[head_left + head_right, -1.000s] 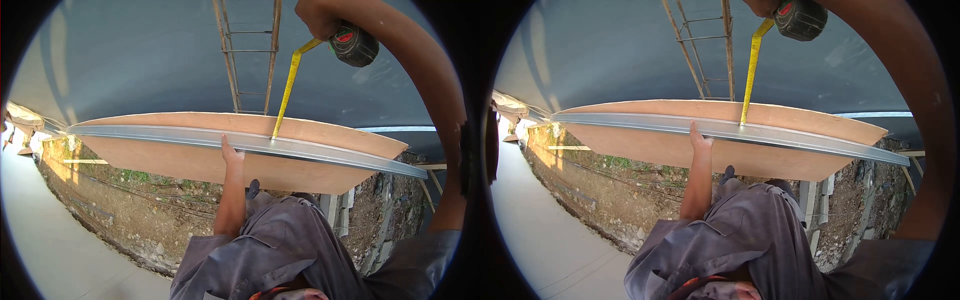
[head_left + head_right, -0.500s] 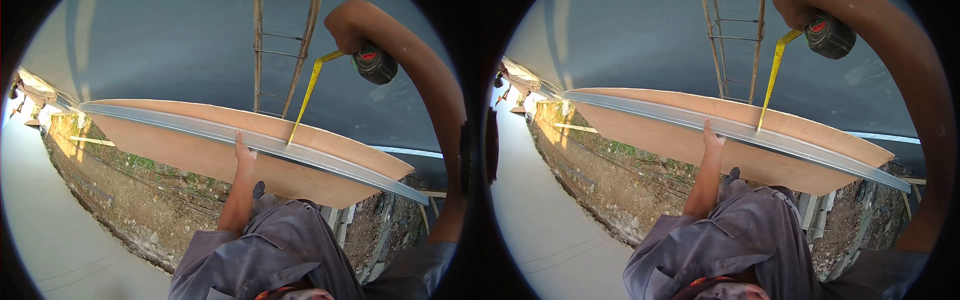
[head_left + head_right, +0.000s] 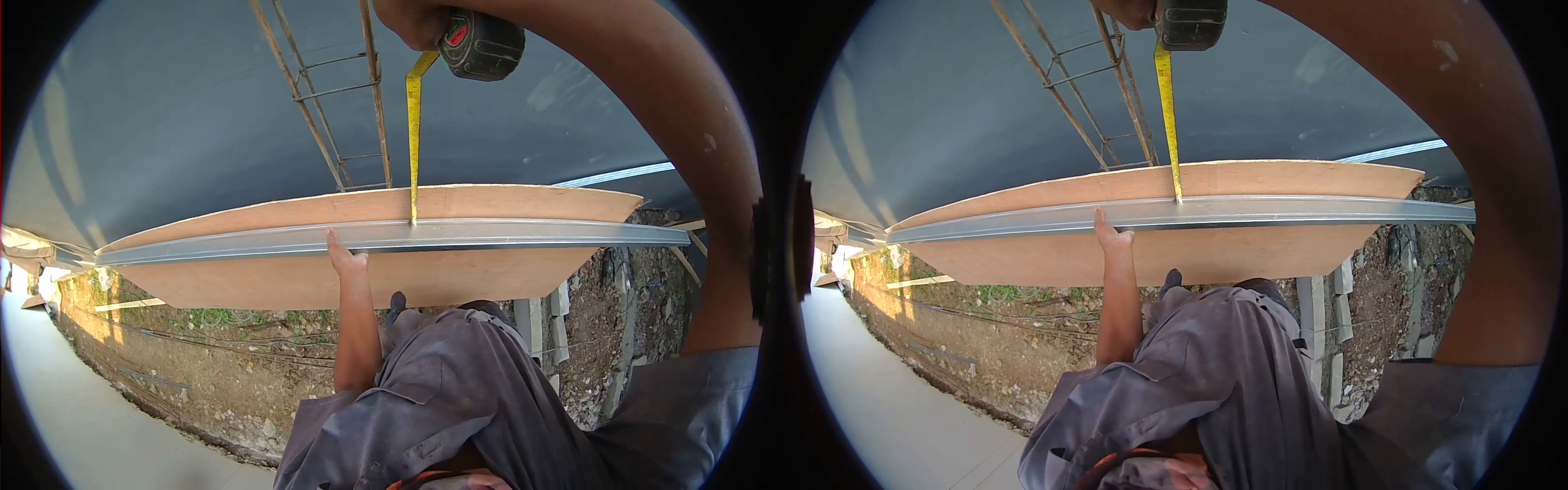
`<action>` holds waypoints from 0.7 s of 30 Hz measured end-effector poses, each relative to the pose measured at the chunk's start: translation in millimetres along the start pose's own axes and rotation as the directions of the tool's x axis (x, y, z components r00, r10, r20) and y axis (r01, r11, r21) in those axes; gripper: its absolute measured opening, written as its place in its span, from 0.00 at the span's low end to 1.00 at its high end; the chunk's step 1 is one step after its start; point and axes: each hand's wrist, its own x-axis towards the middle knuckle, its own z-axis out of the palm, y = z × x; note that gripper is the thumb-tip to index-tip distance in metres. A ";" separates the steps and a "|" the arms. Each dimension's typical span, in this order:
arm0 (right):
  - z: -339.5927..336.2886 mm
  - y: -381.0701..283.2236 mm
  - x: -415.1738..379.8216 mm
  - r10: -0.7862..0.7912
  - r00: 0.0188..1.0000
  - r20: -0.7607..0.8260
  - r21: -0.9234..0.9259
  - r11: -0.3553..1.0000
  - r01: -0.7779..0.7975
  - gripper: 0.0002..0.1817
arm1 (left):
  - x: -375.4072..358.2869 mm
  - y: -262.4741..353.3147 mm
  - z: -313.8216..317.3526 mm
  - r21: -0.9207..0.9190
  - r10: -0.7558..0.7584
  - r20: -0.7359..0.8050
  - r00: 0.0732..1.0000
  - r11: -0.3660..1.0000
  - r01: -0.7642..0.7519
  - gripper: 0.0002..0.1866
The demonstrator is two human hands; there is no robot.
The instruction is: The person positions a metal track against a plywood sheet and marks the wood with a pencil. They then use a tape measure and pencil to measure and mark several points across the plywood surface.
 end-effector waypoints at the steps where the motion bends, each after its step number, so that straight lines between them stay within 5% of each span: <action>1: 2.2 1.0 0.0 -0.001 1.000 -0.002 0.005 1.000 0.001 0.15 | -2.3 0.2 1.1 0.008 -0.007 0.004 1.000 1.000 0.007 0.24; 21: 7.8 -6.1 3.3 -0.018 1.000 -0.025 0.000 1.000 0.018 0.14 | 9.1 -3.6 -14.1 0.041 -0.020 -0.014 1.000 0.999 0.020 0.21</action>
